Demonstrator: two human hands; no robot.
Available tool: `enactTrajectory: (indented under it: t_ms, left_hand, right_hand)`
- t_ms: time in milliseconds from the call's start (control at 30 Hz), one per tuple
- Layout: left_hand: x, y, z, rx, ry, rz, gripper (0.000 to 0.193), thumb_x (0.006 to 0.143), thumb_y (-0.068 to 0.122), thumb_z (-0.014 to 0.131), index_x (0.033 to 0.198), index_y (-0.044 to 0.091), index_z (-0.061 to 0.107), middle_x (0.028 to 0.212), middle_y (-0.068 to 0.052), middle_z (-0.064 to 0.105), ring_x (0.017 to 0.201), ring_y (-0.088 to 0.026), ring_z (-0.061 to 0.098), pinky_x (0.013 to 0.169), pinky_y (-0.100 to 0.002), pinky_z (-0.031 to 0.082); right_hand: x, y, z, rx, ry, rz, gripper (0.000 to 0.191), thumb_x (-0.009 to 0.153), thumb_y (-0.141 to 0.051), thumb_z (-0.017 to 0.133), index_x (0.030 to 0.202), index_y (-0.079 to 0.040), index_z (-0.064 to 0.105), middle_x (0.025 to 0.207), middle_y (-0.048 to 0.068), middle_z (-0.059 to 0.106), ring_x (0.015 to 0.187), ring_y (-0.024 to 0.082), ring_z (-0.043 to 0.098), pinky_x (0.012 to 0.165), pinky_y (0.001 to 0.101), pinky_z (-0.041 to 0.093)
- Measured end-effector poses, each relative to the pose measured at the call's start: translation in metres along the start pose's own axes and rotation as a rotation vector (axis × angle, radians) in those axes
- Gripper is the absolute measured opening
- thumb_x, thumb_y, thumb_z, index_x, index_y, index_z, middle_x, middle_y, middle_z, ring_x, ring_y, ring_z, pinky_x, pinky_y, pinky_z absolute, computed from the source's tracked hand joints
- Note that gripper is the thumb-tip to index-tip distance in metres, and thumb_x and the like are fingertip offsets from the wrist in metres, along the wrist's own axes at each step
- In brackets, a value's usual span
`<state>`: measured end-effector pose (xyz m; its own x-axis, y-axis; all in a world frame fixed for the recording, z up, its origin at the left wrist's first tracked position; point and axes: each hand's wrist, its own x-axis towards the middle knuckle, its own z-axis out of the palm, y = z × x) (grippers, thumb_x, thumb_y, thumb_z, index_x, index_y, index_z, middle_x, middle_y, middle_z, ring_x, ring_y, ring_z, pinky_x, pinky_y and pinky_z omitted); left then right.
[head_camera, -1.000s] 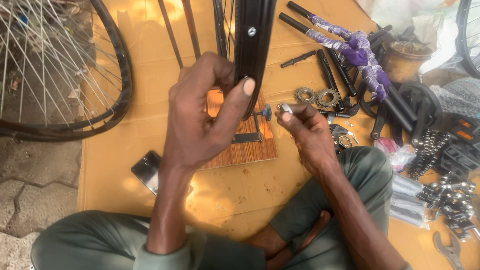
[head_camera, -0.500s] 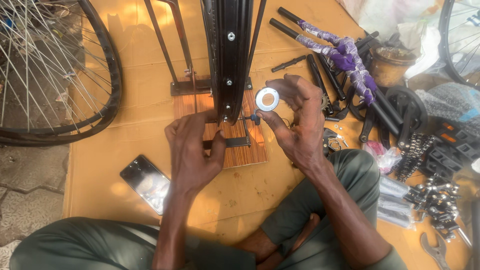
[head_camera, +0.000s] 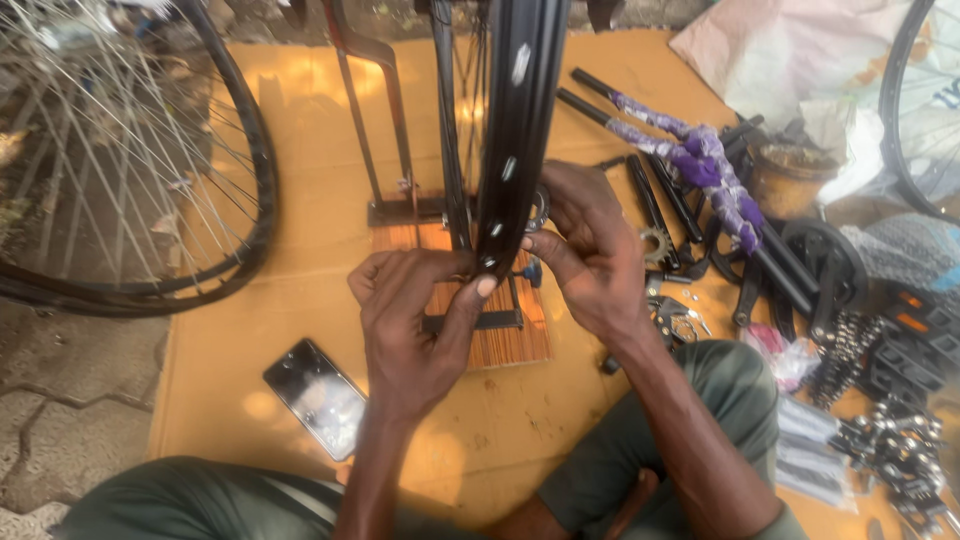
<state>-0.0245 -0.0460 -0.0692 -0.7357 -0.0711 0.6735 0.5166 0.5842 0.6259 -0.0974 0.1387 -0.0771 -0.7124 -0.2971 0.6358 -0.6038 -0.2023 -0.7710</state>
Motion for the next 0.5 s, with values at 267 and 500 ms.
enactTrajectory:
  t_ms: [267,500]
  left_hand:
    - [0.022,0.008,-0.016,0.04,0.019,0.06,0.028,0.094,0.014,0.072,0.118,0.0,0.071,0.087,-0.009,0.066,0.077,-0.024,0.06,0.069,-0.037,0.046]
    - [0.027,0.028,-0.031,-0.095,0.091,0.072,0.03,0.101,0.004,0.065,0.13,-0.001,0.064,0.086,-0.011,0.066,0.065,-0.019,0.064,0.057,-0.034,0.051]
  right_hand:
    - [0.112,-0.027,0.022,-0.017,0.014,0.013,0.037,0.104,-0.007,0.062,0.14,-0.004,0.056,0.112,0.005,0.068,0.084,0.01,0.064,0.075,0.0258,0.057]
    - [0.156,-0.047,0.036,0.164,-0.038,-0.124,0.025,0.111,-0.031,0.054,0.121,-0.011,0.066,0.101,0.007,0.072,0.076,0.008,0.065,0.054,0.0171,0.049]
